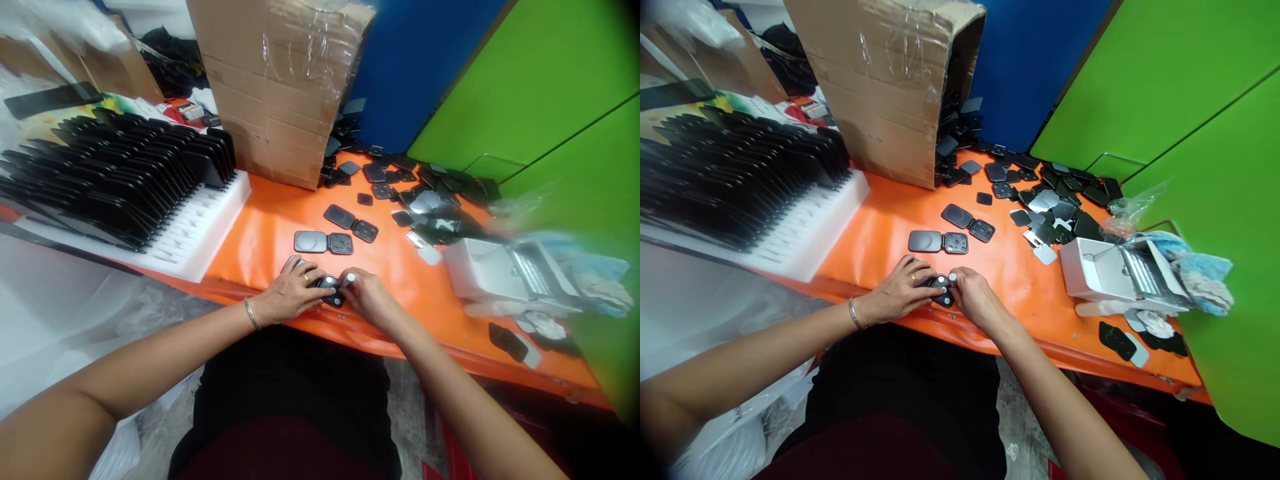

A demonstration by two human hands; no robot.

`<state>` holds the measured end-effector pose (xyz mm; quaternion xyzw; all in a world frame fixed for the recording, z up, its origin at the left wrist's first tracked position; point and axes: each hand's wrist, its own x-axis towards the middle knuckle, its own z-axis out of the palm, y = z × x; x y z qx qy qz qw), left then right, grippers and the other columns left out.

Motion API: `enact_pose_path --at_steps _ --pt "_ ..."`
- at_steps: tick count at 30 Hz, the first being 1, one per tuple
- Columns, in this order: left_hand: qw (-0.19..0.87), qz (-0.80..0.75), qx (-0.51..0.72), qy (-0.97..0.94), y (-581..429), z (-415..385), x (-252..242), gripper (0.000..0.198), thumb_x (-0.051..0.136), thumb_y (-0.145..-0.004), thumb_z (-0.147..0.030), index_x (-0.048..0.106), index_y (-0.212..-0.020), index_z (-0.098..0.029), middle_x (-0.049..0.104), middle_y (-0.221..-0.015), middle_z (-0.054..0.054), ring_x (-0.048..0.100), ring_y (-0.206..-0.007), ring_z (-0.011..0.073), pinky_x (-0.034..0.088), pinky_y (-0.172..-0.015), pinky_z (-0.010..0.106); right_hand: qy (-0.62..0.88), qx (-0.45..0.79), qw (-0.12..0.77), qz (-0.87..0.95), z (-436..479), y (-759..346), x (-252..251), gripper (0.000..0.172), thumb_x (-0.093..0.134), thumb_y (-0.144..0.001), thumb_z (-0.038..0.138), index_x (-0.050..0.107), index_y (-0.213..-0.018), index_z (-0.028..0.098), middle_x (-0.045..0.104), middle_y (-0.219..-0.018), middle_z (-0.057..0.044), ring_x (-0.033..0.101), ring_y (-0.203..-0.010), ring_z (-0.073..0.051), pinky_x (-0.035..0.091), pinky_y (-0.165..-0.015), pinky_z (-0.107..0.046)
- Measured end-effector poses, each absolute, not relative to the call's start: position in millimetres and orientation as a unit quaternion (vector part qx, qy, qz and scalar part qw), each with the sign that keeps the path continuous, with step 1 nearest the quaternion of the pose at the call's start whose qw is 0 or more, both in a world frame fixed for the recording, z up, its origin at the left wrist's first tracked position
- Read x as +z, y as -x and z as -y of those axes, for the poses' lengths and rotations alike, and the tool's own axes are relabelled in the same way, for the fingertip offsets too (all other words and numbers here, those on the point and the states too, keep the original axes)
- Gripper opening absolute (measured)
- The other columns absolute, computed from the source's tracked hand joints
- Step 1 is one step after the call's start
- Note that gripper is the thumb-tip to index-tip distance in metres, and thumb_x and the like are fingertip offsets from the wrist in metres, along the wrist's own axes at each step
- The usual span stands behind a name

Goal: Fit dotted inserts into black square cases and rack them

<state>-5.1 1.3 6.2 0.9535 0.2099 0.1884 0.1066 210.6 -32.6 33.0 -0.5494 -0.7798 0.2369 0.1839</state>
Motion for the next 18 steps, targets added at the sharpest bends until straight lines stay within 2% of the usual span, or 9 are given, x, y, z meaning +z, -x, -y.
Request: enact_pose_path --at_steps 5,8,18 --pt "0.128 -0.200 0.213 -0.948 -6 10 3 0.031 0.049 -0.092 -0.028 0.054 -0.121 -0.017 0.053 -0.124 0.010 0.041 -0.120 0.0255 0.036 -0.104 0.047 0.575 0.240 0.203 0.755 35 -211 27 0.008 0.054 -0.078 0.009 0.057 -0.077 0.017 0.063 -0.077 -0.005 0.060 -0.068 -0.016 0.046 -0.064 -0.026" --pt "0.133 -0.212 0.207 -0.946 -12 14 3 0.031 0.050 -0.092 -0.027 0.052 -0.121 -0.016 0.051 -0.123 0.011 0.042 -0.118 0.0250 0.039 -0.102 0.043 0.589 0.260 0.207 0.737 34 -212 29 0.009 0.055 -0.076 0.008 0.057 -0.077 0.017 0.065 -0.077 -0.005 0.061 -0.068 -0.016 0.046 -0.062 -0.025" --pt "0.103 -0.231 0.155 -0.955 -13 13 17 0.032 0.051 -0.091 -0.033 0.053 -0.120 -0.019 0.053 -0.113 0.009 0.045 -0.102 0.0233 0.043 -0.092 0.041 0.476 0.351 0.094 0.801 2 -223 50 0.009 0.059 -0.071 0.009 0.062 -0.074 0.016 0.066 -0.071 -0.003 0.060 -0.064 -0.015 0.044 -0.058 -0.022"
